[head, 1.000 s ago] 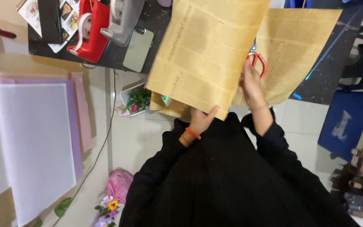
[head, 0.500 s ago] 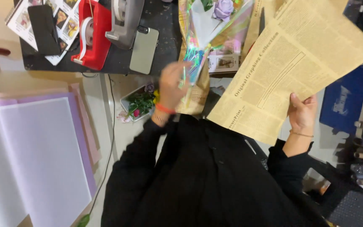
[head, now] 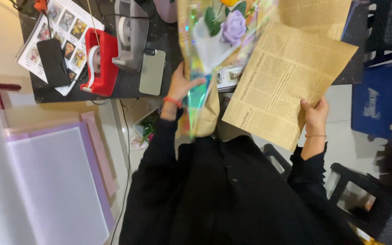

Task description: The person wraps a small bouquet of artificial flowers with brown paper and iridescent cellophane. They fold the paper around the stems, cut a sheet of brown paper with scissors, and continue adjusting the wrapping around the bouquet.

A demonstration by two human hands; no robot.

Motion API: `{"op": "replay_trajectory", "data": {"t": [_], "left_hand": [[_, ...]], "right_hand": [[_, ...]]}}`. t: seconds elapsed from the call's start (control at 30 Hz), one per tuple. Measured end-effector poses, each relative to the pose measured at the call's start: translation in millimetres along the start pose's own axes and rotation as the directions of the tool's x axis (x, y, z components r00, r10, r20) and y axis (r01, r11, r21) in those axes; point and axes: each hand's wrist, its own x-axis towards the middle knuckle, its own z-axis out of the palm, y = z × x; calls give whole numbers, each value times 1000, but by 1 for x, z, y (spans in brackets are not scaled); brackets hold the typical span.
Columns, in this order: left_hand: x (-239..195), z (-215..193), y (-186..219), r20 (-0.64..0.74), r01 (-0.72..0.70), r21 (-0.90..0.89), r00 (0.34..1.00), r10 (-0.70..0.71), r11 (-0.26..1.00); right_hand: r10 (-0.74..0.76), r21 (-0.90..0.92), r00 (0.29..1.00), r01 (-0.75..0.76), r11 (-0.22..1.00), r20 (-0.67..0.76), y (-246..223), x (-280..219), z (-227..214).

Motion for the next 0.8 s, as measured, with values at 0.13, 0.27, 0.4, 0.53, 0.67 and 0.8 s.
{"op": "replay_trajectory", "data": {"t": [0.13, 0.27, 0.4, 0.53, 0.67, 0.8], "left_hand": [[-47, -38, 53, 170, -28, -412, 980, 107, 911], [-54, -26, 81, 286, 31, -422, 953, 101, 906], [-41, 49, 67, 303, 124, -529, 952, 50, 839], [-28, 83, 66, 260, 242, -361, 953, -152, 901], [-32, 87, 100, 278, 356, 27, 895, -349, 934], [-25, 96, 79, 298, 280, 62, 911, -285, 958]], "right_hand": [[43, 9, 998, -44, 999, 55, 56, 30, 20], [85, 45, 982, -94, 995, 170, 34, 43, 96], [3, 32, 980, -9, 999, 198, -19, 42, 151], [-124, -181, 989, 137, 974, 82, 6, 51, 161], [153, 92, 943, -188, 978, 294, -23, 10, 154], [256, 21, 870, -291, 956, 421, -20, 5, 176]]}}
